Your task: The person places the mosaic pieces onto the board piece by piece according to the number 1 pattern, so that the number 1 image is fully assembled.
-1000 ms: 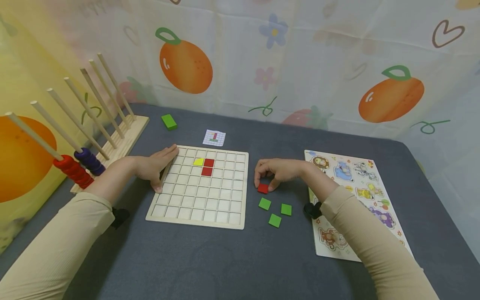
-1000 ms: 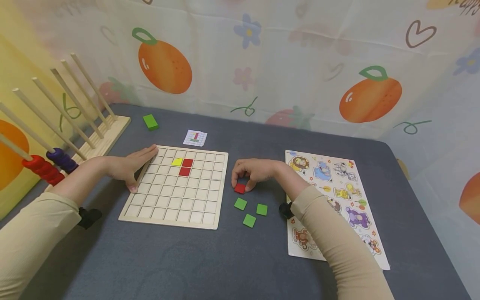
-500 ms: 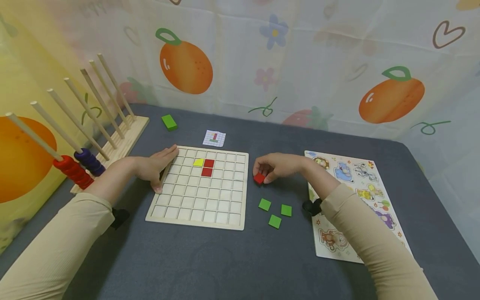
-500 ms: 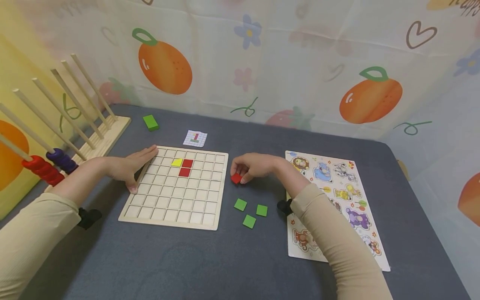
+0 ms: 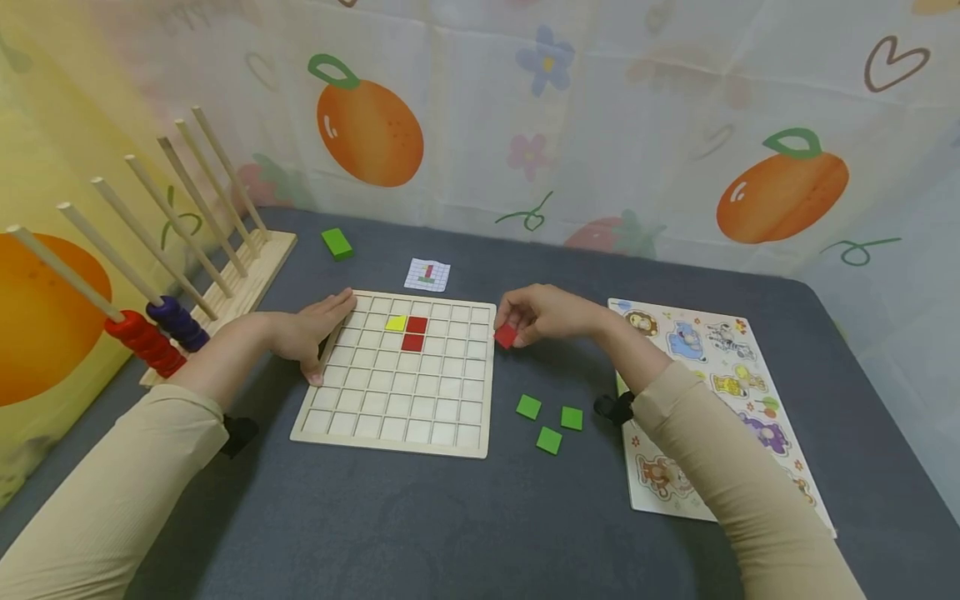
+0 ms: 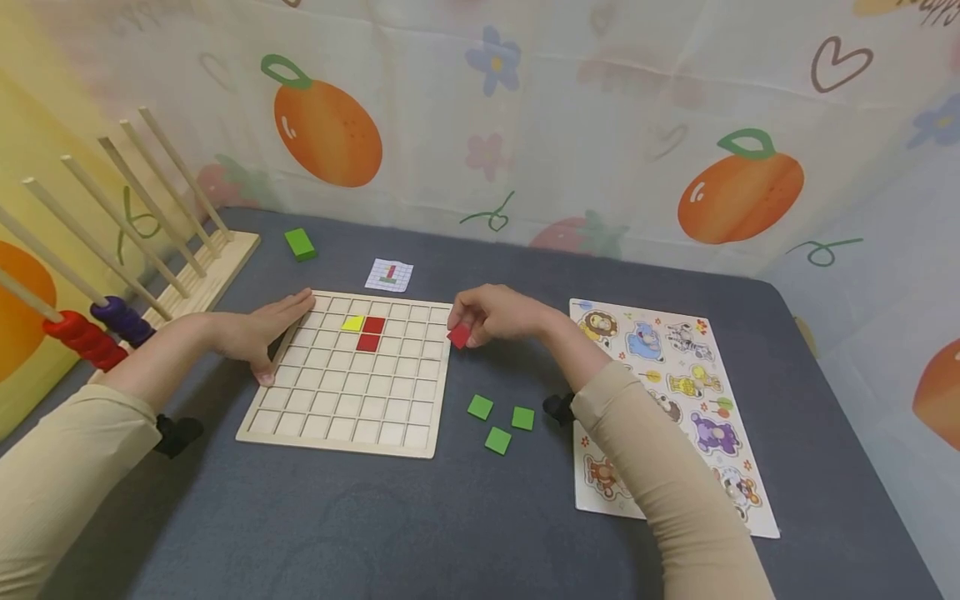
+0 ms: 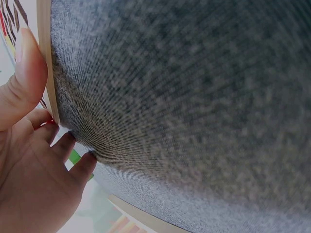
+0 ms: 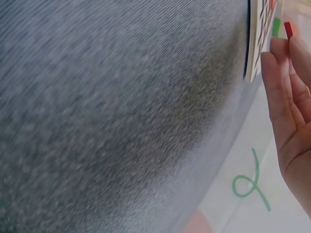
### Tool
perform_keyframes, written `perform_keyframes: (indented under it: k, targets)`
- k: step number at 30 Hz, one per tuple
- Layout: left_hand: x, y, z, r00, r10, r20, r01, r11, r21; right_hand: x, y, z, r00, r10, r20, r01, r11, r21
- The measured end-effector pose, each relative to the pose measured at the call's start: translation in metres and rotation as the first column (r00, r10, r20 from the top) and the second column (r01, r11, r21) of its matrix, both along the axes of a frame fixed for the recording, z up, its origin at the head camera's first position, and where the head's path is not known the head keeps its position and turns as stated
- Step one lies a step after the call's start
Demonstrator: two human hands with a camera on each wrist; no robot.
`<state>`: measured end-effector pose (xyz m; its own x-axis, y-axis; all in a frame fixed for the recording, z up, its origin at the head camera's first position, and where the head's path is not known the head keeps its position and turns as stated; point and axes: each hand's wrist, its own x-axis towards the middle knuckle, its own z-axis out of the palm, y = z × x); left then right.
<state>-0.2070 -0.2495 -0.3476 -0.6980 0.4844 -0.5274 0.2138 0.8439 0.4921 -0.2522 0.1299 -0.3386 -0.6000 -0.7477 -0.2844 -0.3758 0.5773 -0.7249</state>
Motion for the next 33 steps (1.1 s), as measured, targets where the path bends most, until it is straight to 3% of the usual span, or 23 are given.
perform_keyframes:
  k: [6, 15, 22, 33]
  targets:
    - [0.000, 0.000, 0.000, 1.000, 0.003, 0.004, -0.003, 1.000, 0.002, -0.001, -0.009, 0.001, 0.999, -0.004, -0.054, 0.002, 1.000, -0.024]
    - [0.000, 0.000, -0.001, 1.000, 0.001, -0.002, -0.001, 1.000, 0.001, 0.001, -0.023, 0.001, 0.999, -0.024, -0.047, 0.022, 0.999, -0.037]
    - [0.000, 0.000, -0.001, 1.000, 0.007, -0.004, -0.007, 1.000, -0.003, 0.001, -0.037, 0.000, 0.995, -0.032, -0.098, 0.027, 0.998, -0.048]
    - [0.000, -0.001, -0.001, 1.000, 0.008, 0.005, -0.008, 1.000, 0.001, 0.006, -0.065, 0.000, 0.993, -0.095, -0.075, 0.089, 0.993, -0.078]
